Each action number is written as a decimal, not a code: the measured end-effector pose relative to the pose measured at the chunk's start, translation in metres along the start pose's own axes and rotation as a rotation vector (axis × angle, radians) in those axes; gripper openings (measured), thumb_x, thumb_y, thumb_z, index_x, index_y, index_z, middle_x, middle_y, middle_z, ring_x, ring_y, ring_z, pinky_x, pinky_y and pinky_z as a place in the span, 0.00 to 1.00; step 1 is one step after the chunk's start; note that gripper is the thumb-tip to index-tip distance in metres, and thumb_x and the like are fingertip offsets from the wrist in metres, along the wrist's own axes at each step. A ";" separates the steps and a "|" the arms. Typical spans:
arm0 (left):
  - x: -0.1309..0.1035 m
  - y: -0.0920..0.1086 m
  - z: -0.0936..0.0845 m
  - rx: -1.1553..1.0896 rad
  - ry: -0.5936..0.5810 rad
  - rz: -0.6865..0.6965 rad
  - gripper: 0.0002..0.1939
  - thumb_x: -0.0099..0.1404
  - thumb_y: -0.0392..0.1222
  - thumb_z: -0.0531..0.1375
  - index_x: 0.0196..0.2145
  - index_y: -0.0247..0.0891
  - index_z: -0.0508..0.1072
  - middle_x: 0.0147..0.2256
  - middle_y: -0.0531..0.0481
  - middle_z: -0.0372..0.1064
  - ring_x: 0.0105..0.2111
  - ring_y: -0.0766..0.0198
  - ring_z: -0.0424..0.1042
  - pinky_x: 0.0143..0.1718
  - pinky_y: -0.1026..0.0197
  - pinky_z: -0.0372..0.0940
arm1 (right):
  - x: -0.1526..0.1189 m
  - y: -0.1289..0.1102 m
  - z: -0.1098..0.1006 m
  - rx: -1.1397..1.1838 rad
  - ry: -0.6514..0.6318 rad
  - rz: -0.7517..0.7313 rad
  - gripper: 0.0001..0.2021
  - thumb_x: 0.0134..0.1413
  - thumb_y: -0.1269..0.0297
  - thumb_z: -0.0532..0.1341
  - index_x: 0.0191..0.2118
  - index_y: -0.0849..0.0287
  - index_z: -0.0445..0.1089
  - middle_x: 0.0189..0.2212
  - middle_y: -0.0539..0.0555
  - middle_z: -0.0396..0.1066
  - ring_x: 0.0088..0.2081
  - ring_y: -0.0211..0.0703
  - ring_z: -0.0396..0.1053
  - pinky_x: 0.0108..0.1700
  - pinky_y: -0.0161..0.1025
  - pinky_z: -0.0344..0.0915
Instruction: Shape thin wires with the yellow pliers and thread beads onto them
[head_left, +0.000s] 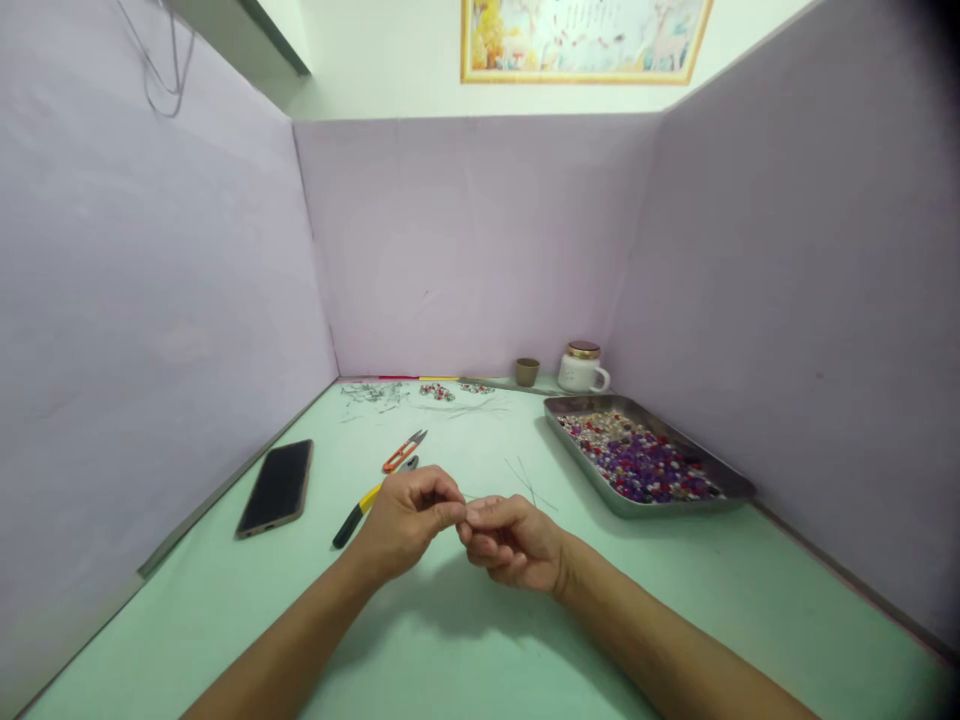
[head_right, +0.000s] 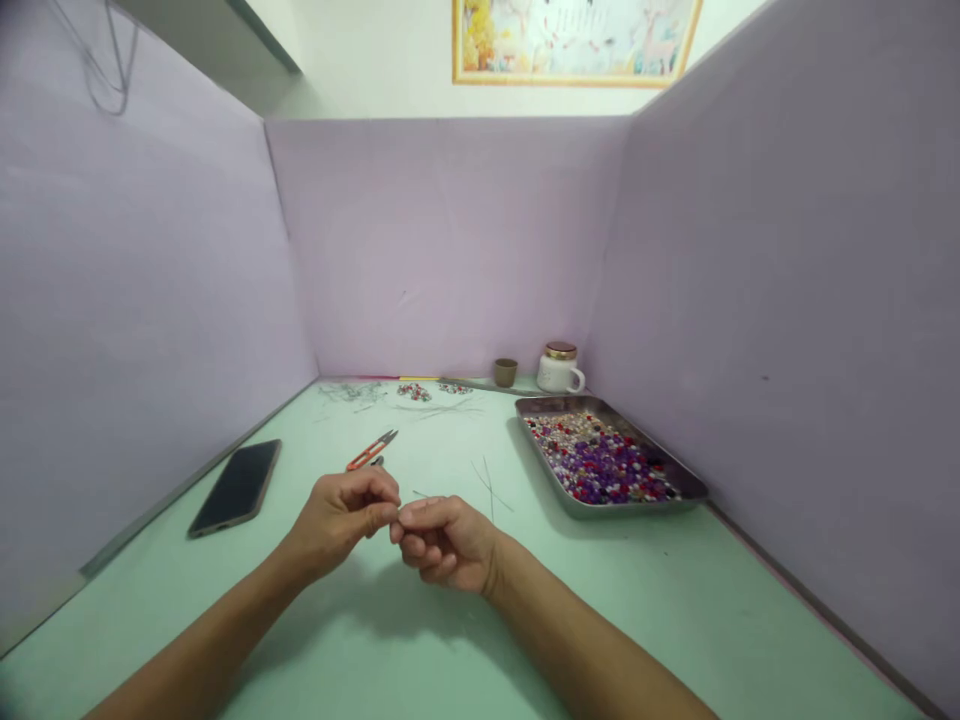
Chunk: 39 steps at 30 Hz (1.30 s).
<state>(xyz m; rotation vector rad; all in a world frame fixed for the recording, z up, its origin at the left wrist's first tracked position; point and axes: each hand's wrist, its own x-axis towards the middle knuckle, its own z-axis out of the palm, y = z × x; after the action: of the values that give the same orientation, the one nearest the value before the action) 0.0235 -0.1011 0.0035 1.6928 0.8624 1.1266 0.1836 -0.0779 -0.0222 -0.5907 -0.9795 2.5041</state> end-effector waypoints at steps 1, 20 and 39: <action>0.000 -0.001 0.000 0.010 0.001 0.017 0.05 0.52 0.36 0.60 0.21 0.35 0.68 0.19 0.53 0.65 0.20 0.69 0.64 0.22 0.66 0.58 | 0.000 0.000 0.000 -0.015 0.007 -0.003 0.06 0.40 0.68 0.61 0.25 0.68 0.67 0.11 0.46 0.57 0.12 0.24 0.48 0.10 0.22 0.36; -0.001 -0.008 -0.003 0.201 0.091 0.083 0.08 0.55 0.39 0.57 0.21 0.35 0.66 0.19 0.55 0.62 0.17 0.72 0.56 0.19 0.67 0.54 | 0.000 0.007 0.014 -0.370 0.260 -0.390 0.08 0.40 0.64 0.59 0.23 0.66 0.69 0.09 0.46 0.60 0.09 0.25 0.50 0.11 0.27 0.40; 0.006 0.002 -0.014 0.196 0.213 -0.190 0.12 0.56 0.45 0.52 0.22 0.34 0.67 0.15 0.57 0.58 0.15 0.73 0.54 0.19 0.67 0.52 | 0.008 0.017 0.017 -0.627 0.493 -0.544 0.08 0.42 0.64 0.56 0.24 0.63 0.68 0.13 0.47 0.61 0.13 0.29 0.52 0.16 0.30 0.46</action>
<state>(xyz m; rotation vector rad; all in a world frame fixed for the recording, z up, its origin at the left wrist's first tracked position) 0.0125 -0.0925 0.0092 1.6246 1.2756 1.1346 0.1653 -0.0950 -0.0251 -0.9135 -1.4698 1.4637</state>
